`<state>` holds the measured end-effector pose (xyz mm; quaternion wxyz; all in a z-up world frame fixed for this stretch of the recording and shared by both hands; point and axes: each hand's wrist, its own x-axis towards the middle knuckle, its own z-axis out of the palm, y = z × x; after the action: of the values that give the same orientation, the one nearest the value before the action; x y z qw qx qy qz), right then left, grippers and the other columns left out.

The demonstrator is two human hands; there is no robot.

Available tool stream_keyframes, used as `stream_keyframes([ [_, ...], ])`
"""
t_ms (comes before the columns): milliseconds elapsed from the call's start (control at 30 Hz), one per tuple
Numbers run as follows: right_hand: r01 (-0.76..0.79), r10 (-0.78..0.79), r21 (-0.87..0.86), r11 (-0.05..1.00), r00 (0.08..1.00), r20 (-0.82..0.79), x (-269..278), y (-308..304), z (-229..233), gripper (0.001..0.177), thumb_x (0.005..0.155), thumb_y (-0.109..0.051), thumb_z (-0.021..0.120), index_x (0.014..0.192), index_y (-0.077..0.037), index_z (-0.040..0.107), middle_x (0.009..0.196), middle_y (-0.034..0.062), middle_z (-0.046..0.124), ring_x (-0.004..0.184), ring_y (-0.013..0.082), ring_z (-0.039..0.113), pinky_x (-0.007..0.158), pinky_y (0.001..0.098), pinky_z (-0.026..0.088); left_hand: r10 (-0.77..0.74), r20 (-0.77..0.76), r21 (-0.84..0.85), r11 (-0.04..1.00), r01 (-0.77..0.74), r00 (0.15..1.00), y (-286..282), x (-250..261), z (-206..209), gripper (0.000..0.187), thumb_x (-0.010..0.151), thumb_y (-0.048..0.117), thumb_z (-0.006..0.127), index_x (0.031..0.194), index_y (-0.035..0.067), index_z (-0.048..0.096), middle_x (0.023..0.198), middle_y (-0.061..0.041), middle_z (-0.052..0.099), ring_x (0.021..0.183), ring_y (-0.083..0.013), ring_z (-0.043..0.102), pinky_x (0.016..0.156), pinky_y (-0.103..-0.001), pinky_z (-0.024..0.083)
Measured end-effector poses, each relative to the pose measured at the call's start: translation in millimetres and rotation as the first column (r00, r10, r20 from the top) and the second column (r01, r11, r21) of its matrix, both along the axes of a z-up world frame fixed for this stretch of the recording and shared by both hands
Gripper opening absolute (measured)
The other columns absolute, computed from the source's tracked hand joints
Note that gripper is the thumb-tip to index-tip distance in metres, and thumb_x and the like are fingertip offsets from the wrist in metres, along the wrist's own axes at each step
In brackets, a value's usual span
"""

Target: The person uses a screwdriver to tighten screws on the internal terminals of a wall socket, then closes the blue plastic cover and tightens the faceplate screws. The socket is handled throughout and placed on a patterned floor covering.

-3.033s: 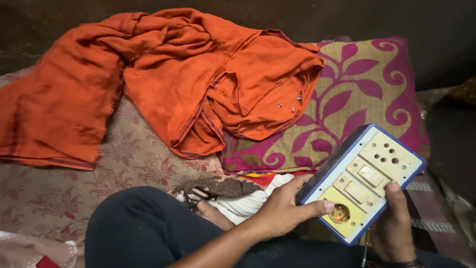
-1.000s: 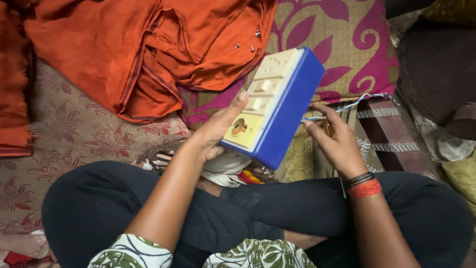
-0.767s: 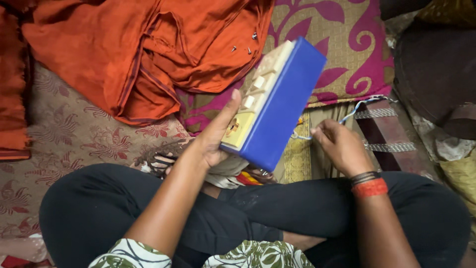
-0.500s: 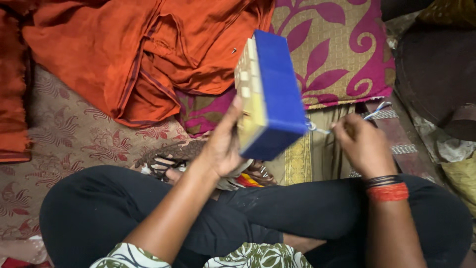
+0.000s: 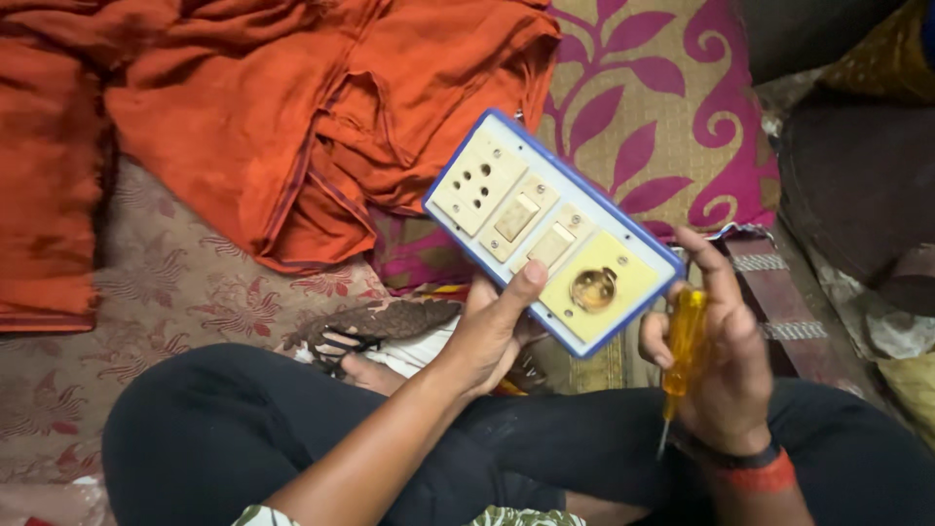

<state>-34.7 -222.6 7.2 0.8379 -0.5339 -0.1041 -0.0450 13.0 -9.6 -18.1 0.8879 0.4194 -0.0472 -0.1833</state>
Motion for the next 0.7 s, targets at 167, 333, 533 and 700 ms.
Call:
stream_keyframes([
  [167,0.081,-0.118,-0.337,0.938,0.989,-0.091,7,19,-23,0.081,0.09,-0.037,0.067,0.156,-0.01,0.028,0.113,0.0016,0.053,0.064,0.0066,0.042,0.051,0.0222,0.035,0.102,0.058,0.182,0.977,-0.111,0.993,-4,5,-5,0.092,0.088,0.044,0.073,0.156,0.007,0.024,0.143,-0.016,0.052,0.128,-0.0291,0.055,0.099,-0.04,0.049],
  [333,0.01,-0.086,-0.229,0.973,0.943,-0.323,16,0,-24,0.064,0.1,-0.045,0.057,0.149,-0.006,0.043,0.101,0.0037,0.055,0.061,0.0073,0.045,0.051,0.0213,0.035,0.065,0.235,0.351,0.925,-0.147,0.97,6,17,-2,0.099,0.083,0.044,0.077,0.153,0.002,0.022,0.145,-0.019,0.051,0.136,-0.0276,0.053,0.112,-0.038,0.044],
  [533,0.006,-0.133,-0.305,0.952,0.908,-0.397,23,-17,-21,0.064,0.092,-0.044,0.058,0.148,-0.019,0.042,0.099,-0.0029,0.059,0.058,0.0054,0.046,0.048,0.0204,0.036,-0.468,0.242,0.796,0.596,0.102,0.85,47,39,4,0.105,0.067,0.051,0.084,0.148,0.0,0.04,0.138,-0.021,0.058,0.13,-0.0304,0.058,0.108,-0.039,0.045],
  [700,-0.077,-0.13,-0.346,0.935,0.833,-0.538,33,-5,-45,0.056,0.093,-0.04,0.064,0.145,-0.021,0.051,0.081,-0.0066,0.047,0.054,0.003,0.038,0.046,0.02,0.031,-0.509,0.404,0.897,0.383,-0.22,0.76,50,48,-9,0.098,0.06,0.052,0.088,0.136,-0.001,0.057,0.132,-0.021,0.061,0.125,-0.0334,0.061,0.107,-0.037,0.048],
])
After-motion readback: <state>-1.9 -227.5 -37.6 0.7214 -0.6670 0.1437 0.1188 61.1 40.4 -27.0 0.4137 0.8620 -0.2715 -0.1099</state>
